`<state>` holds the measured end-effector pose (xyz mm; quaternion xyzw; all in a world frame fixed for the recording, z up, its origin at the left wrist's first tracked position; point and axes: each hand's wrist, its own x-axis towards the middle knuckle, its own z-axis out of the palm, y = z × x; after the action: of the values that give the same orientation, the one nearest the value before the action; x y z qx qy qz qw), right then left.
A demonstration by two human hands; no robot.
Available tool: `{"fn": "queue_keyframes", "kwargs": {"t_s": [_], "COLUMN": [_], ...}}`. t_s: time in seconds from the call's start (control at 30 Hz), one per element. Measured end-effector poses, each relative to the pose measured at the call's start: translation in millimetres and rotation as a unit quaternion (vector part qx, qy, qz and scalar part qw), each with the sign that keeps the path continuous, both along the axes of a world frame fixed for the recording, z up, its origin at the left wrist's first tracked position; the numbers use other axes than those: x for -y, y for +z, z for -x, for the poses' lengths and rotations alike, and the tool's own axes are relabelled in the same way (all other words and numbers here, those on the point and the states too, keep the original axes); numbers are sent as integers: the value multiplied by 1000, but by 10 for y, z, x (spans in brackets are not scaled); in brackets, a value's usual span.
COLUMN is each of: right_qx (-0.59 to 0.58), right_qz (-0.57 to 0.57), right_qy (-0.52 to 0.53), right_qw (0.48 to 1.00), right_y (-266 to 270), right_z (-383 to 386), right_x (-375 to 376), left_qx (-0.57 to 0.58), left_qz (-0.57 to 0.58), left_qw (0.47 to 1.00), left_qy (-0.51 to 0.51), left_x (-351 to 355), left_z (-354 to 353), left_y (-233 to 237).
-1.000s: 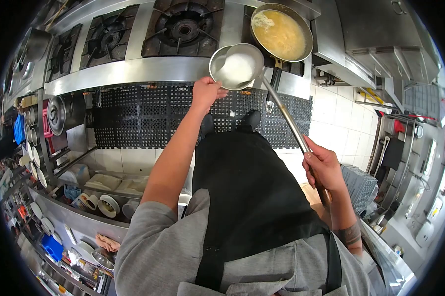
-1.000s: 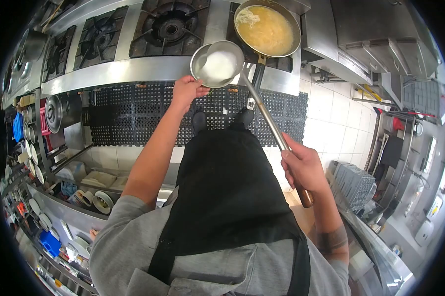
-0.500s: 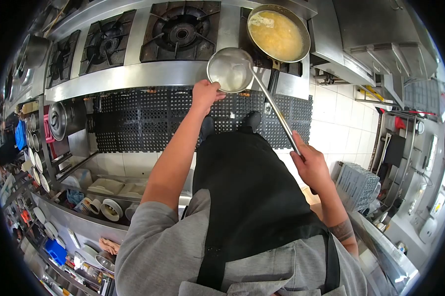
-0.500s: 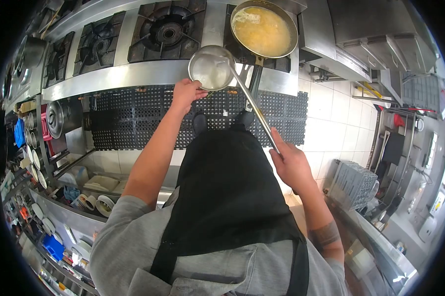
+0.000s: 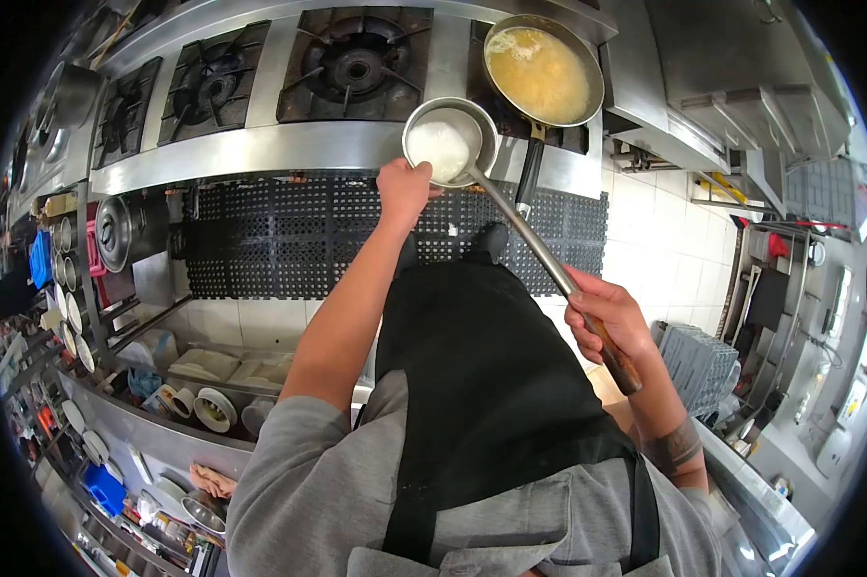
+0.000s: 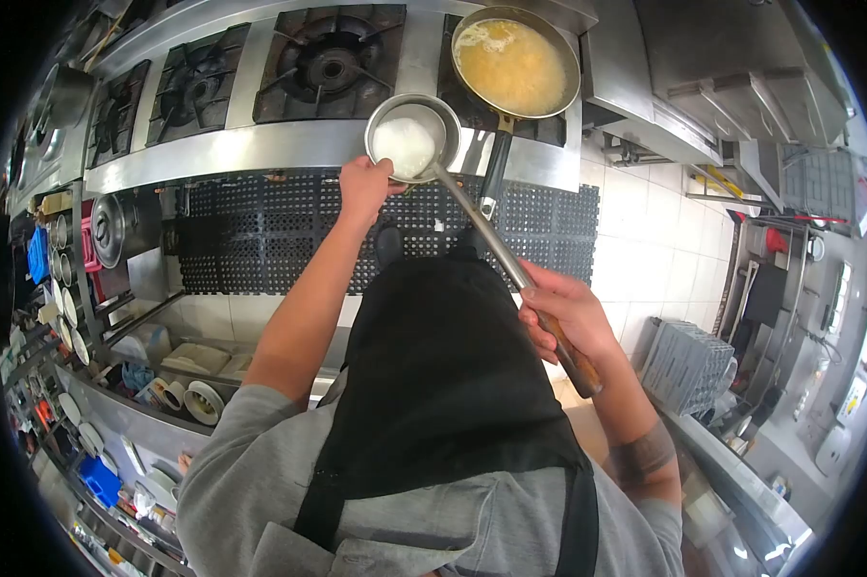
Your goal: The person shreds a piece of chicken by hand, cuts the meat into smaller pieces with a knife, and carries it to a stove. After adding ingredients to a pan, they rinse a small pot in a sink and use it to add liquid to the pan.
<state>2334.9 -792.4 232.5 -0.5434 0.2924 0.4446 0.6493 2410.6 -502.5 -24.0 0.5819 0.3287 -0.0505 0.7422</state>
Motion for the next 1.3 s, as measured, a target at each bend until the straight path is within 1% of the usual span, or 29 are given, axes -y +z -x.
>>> {"fn": "queue_keyframes", "kwargs": {"t_s": [0.03,0.1,0.17,0.2,0.23,0.3,0.37,0.6,0.67,0.7,0.73,0.77,0.8,0.83,0.9,0.93,0.97,1.0,1.03,1.07,1.13,1.17,1.23,1.3], "right_qx": [0,16,29,58,86,99,128,213,236,237,315,389,397,398,446,470,470,350,221,221,137,136,96,92], "right_qz": [-1,31,33,49,64,59,120,171,250,250,288,323,347,347,346,323,323,296,261,261,152,152,63,44], "right_qy": [1,9,18,32,46,30,55,69,154,152,215,276,311,309,332,314,314,282,244,243,136,135,41,36], "right_qw": [1000,999,999,997,993,993,983,959,926,926,878,817,791,791,756,759,759,843,908,908,969,970,993,994], "right_y": [34,109,228,267,304,389,496,568,532,447,322,264,250,219,99,20,24,62,115,153,222,253,315,390], "right_z": [34,100,145,173,202,245,266,442,463,480,490,482,459,433,402,383,357,324,283,236,164,155,131,104], "right_x": [27,74,79,88,102,120,97,86,84,105,127,125,90,46,9,-19,-37,-85,-132,-147,-168,-159,-125,-108], "left_qx": [-1,-1,18,19,17,17,29,17,22,23,29,34,35,29,24,32,40,40,58,75,68,61,64,66], "left_qz": [8,15,55,53,75,96,120,107,101,101,87,72,72,49,27,23,20,20,14,8,3,-2,6,13], "left_qw": [1000,1000,998,998,997,995,992,994,994,994,996,997,997,998,999,999,998,998,997,995,996,996,996,996], "left_qy": [0,0,21,20,27,32,30,17,19,17,20,22,21,25,28,36,44,44,52,60,61,62,63,66], "left_x": [-16,-30,-37,-45,-51,-66,-83,-113,-101,-91,-76,-62,-52,-46,-27,-20,-11,6,23,32,25,19,8,-11], "left_z": [6,11,13,9,3,-15,-33,-74,-73,-71,-64,-58,-60,-71,-83,-87,-91,-97,-106,-116,-138,-143,-152,-167], "left_y": [124,308,425,460,489,559,621,710,705,703,734,752,753,755,763,782,794,774,740,708,668,660,667,697]}}
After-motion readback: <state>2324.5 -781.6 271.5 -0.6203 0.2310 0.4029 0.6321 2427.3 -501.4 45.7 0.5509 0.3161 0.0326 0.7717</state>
